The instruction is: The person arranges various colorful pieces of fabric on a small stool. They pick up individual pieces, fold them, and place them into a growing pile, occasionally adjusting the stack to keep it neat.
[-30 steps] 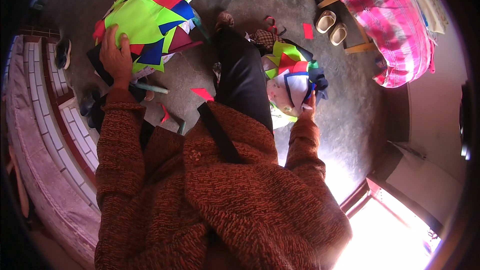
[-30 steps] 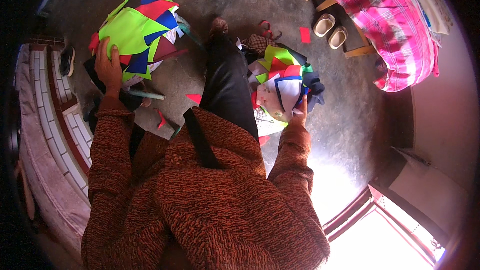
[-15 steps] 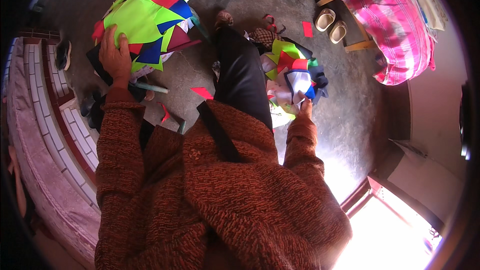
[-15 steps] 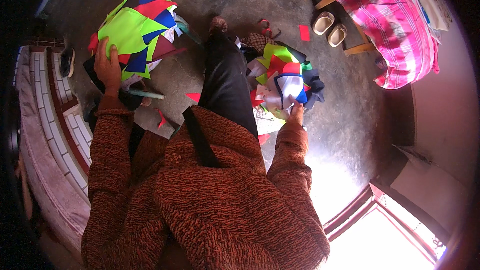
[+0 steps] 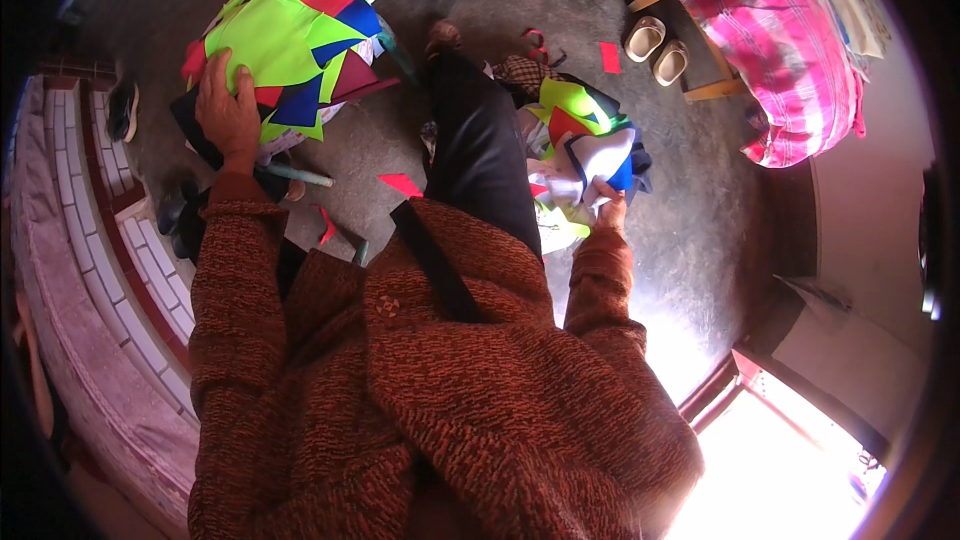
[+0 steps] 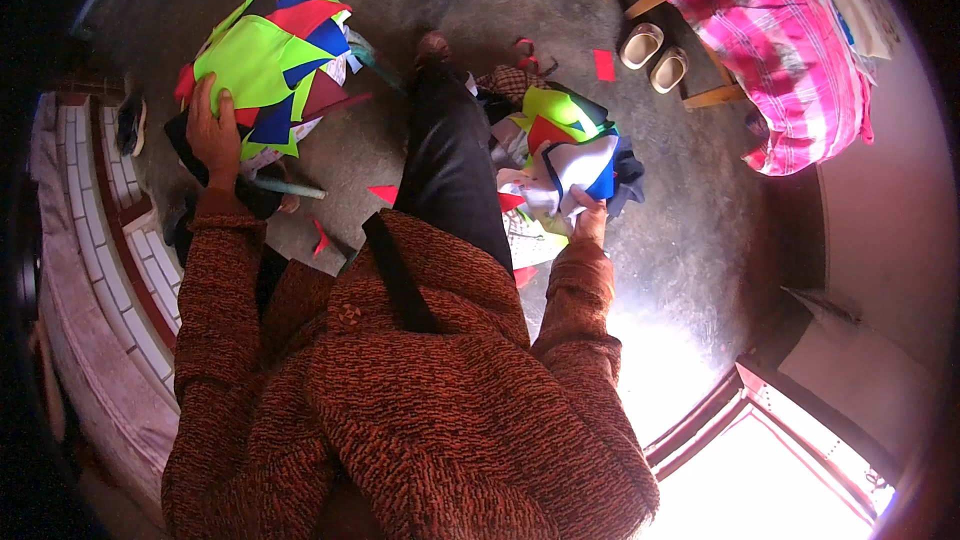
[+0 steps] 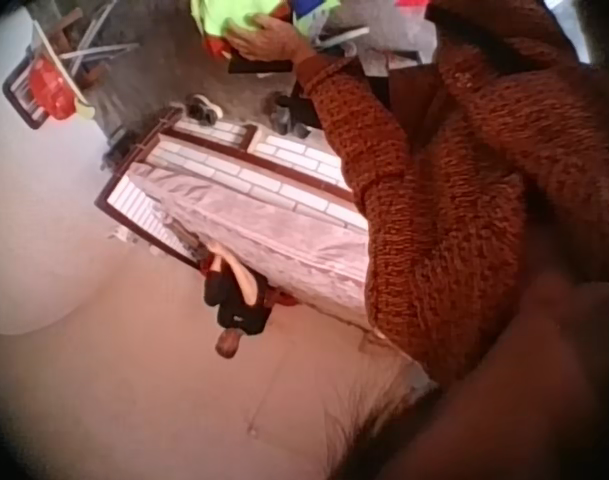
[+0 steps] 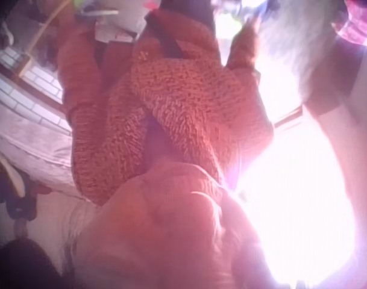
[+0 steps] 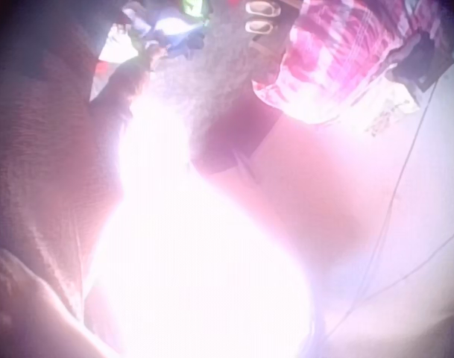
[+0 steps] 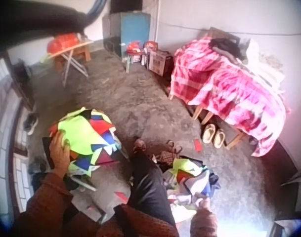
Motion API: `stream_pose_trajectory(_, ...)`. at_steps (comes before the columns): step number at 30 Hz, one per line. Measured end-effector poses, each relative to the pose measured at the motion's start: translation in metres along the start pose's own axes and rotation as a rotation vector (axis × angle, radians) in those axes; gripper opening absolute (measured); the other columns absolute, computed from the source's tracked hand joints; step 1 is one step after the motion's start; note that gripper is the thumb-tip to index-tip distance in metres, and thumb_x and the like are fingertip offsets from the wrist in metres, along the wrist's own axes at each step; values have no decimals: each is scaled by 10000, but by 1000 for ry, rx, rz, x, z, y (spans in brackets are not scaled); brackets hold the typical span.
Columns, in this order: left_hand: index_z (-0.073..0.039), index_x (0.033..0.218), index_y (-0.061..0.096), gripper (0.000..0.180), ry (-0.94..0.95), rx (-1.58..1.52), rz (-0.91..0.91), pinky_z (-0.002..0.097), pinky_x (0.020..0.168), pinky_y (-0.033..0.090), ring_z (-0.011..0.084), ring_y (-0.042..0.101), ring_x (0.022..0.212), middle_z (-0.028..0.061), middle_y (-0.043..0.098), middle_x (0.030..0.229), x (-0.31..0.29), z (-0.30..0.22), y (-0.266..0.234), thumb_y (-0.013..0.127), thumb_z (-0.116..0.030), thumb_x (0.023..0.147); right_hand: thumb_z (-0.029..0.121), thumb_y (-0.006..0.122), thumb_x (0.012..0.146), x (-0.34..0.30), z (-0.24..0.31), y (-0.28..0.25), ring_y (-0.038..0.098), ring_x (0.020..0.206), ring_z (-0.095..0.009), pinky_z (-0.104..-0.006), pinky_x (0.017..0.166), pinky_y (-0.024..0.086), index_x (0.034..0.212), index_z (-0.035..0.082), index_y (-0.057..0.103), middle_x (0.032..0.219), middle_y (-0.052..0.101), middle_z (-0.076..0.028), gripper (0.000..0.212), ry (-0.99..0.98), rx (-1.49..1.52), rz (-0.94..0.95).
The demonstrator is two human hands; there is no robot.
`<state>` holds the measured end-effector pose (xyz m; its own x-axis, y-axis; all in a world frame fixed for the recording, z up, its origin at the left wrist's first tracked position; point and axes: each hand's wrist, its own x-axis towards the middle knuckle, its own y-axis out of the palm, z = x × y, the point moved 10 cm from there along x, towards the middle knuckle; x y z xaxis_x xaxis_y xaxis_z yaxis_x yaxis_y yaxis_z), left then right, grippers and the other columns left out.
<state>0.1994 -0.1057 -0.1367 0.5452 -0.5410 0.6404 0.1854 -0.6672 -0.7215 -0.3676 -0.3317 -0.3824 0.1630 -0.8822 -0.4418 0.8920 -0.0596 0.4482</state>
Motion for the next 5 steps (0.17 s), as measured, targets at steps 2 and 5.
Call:
stream_pose_trajectory(2,-36,1165,550,328,-3,-19,1,391,942,396,332,513,1122,162,549,1212,1,-1,0,511,-206,888,-81,587,721,-11,22,31,597,959,-252,-362,881,457,1183,52,540,1069,609,-79,483,-52,26,76)
stream_pose_trajectory(5,-43,1174,548,332,3,-40,12,399,951,391,331,507,1134,168,543,1222,2,0,2,522,-199,881,-70,591,725,-13,40,54,582,994,-238,-350,898,445,1214,73,527,1082,605,-69,514,-85,27,174)
